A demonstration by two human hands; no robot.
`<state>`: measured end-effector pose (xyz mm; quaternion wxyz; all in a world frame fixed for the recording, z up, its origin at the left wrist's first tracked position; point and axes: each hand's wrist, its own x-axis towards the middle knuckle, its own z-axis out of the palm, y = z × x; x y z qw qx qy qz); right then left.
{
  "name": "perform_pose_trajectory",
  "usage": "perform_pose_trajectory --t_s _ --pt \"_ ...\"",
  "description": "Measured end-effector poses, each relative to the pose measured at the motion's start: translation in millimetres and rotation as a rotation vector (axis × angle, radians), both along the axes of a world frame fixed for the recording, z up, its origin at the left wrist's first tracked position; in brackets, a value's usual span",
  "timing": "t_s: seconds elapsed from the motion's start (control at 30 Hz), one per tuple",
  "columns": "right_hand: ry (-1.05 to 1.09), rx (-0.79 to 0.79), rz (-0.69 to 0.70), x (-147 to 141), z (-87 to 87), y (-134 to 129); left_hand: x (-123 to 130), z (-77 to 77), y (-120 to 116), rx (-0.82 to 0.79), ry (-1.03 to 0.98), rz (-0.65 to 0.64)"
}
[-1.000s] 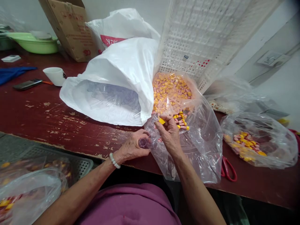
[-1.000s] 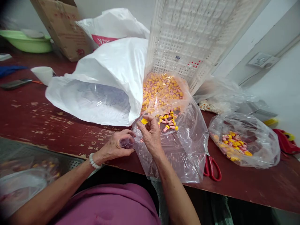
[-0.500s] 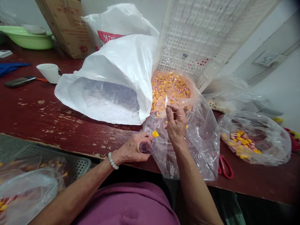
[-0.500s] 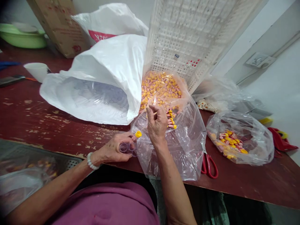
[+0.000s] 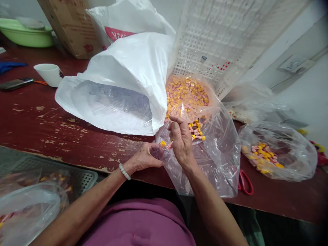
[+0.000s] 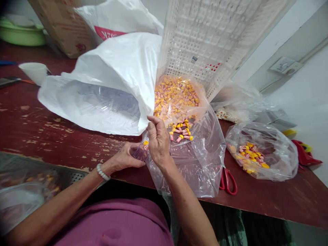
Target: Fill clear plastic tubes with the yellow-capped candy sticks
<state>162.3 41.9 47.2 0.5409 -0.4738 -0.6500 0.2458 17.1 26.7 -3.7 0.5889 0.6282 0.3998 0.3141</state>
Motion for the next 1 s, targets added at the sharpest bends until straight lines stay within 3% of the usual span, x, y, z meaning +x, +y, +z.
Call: perform_pose_trajectory --t_s 0.23,0.3,0.37,0.43,0.53,0.6,0.7,0.77,0.87,1.0 --pt "-0.152 -0.055 0.231 -9.9 -6.3 -5.6 1.3 3.8 -1.2 0.044 0.066 -0.010" --pt "-0.091 -0.064 0.162 -5.1 -4.6 -0.9 1.2 7.5 -1.6 0.069 0.088 -0.020" --pt "-0.048 -0.031 -0.001 -3.5 -4.1 4.6 2.7 11.7 -3.0 0.103 0.118 -0.038" --pt "-0.140 0.047 -0.108 -6.3 -7.0 9.5 5.2 14.7 -5.2 0.145 0.154 -0.054" --pt "-0.376 0.163 -0.084 -8.6 -17.7 17.5 6.7 14.2 -7.9 0.175 0.189 -0.072" --pt "-0.391 0.191 -0.121 1.5 -26.5 24.8 4.2 10.8 -7.2 0.169 0.180 -0.054" --pt "-0.456 0.055 -0.354 36.3 -39.2 36.8 -2.9 5.0 -3.2 0.111 0.124 0.038" --pt "-0.708 -0.151 -0.464 61.3 -48.2 42.7 -7.1 2.4 -0.7 -0.016 0.056 0.108" --pt "-0.988 -0.323 -0.448 82.6 -61.0 45.6 -8.7 -0.2 0.5 -0.224 -0.108 0.146" --pt "-0.960 -0.323 -0.392 87.2 -67.7 42.6 -5.3 -2.1 -0.5 -0.335 -0.265 0.134"
